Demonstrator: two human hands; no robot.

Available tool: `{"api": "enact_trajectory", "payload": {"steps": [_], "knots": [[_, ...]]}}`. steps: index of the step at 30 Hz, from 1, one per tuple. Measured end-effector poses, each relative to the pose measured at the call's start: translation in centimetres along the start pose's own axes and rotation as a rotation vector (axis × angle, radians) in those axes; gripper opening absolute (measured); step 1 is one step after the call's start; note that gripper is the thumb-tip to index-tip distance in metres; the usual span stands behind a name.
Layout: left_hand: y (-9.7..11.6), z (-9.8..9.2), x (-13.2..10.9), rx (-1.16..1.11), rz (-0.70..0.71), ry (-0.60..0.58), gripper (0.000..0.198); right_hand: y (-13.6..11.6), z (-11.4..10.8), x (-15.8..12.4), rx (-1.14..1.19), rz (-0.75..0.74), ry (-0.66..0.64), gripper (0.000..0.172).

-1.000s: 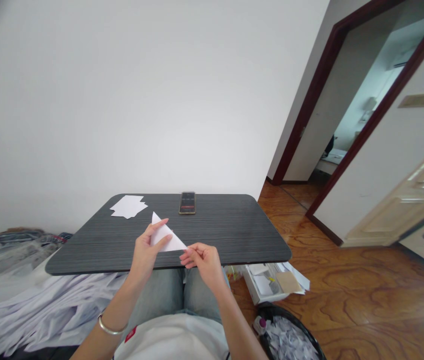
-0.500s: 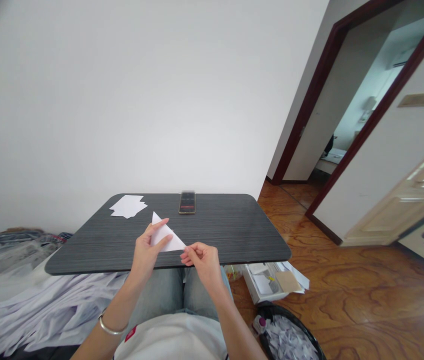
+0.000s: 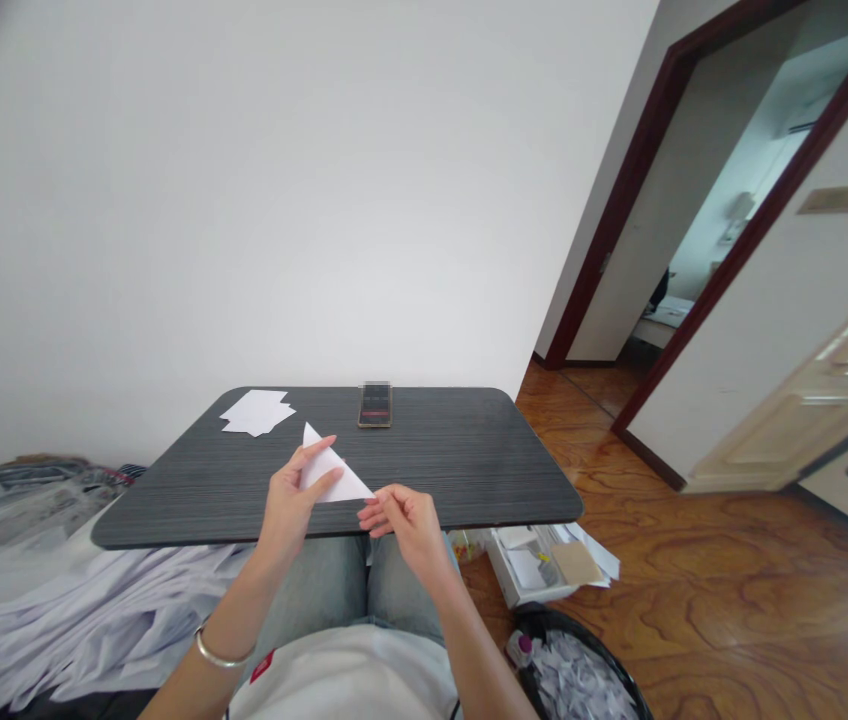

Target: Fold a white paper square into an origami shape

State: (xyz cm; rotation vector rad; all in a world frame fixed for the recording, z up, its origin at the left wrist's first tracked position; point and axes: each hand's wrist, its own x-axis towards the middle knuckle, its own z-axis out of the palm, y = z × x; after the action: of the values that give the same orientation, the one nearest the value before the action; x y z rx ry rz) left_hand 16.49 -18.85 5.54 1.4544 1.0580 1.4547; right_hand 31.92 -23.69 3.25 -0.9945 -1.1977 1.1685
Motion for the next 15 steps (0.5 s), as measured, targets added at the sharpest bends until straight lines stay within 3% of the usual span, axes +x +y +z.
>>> {"api": "enact_trajectory", "payload": {"steps": [8, 15], "knots": [[0.24, 0.08, -0.10, -0.030, -0.022, -0.009, 0.040, 0.21, 0.23, -0.01, -0.134, -0.059, 0.071, 0.023], [0.43, 0.14, -0.20, -0.032, -0.016, 0.000, 0.041, 0.48, 0.39, -0.11, -0.145, -0.104, 0.099, 0.026]]}}
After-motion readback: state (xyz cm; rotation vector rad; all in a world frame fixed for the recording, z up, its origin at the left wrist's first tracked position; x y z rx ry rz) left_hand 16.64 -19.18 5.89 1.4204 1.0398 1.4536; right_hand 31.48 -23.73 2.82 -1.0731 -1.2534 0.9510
